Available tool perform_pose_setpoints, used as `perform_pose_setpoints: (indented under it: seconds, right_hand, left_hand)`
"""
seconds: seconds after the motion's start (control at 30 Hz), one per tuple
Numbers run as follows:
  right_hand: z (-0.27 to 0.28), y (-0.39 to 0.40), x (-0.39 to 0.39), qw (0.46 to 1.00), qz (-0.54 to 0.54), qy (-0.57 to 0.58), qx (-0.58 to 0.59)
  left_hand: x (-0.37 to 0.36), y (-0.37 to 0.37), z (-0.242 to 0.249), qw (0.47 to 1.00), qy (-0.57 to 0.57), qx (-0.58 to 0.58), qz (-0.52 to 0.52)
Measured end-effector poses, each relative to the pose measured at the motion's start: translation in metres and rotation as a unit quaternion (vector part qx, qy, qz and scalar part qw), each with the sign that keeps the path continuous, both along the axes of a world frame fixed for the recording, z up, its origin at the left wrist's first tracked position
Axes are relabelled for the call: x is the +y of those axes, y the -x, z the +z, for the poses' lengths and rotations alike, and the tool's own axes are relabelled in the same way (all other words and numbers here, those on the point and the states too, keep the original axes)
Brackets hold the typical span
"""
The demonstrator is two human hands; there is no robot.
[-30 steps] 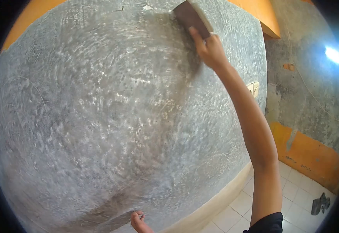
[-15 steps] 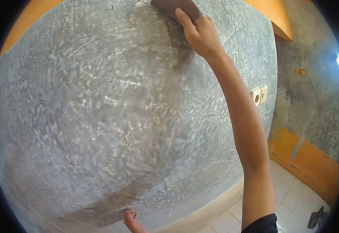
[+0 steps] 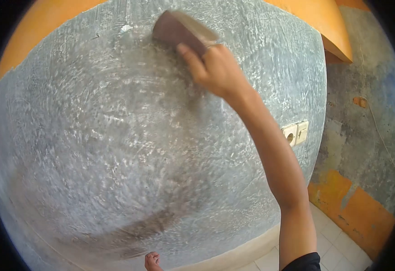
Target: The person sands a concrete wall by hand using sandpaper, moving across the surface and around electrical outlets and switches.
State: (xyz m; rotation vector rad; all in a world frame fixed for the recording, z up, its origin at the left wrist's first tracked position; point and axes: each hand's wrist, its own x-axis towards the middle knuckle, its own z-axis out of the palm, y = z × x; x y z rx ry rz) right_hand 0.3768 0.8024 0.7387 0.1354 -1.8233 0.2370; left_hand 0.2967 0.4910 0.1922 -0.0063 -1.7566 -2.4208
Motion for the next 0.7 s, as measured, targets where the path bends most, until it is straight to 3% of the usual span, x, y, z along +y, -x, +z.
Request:
perform_pose_setpoints:
  seconds: [0.03, 0.17, 0.4, 0.47, 0.53, 0.6, 0.7]
  right_hand:
    - [0.007, 0.006, 0.016, 0.996, 0.004, -0.028, 0.079]
    - [0.035, 0.021, 0.021, 0.97, 0.01, -0.138, 0.198]
    - [0.014, 0.026, 0.003, 0.948, 0.127, -0.29, -0.007]
    - [0.004, 0.01, 0.019, 0.957, 0.128, -0.252, -0.071]
    - [0.007, 0.01, 0.039, 0.967, 0.106, -0.229, 0.035]
    - [0.025, -0.001, 0.046, 0.988, 0.035, -0.126, 0.086]
    - [0.057, 0.015, 0.05, 0.981, 0.0, -0.107, 0.164]
  left_hand:
    - [0.001, -0.007, 0.002, 1.0, -0.002, -0.016, -0.003]
    - [0.008, -0.034, 0.018, 0.999, -0.037, -0.028, -0.017]
    - [0.033, -0.046, 0.032, 0.994, -0.066, -0.048, -0.068]
    - [0.035, -0.047, 0.041, 0.994, -0.055, -0.05, -0.086]
    - [0.028, -0.044, 0.044, 0.993, -0.027, -0.038, -0.108]
    - [0.019, -0.036, 0.045, 0.992, -0.017, -0.015, -0.123]
    - [0.012, -0.023, 0.048, 0.992, 0.014, 0.02, -0.123]
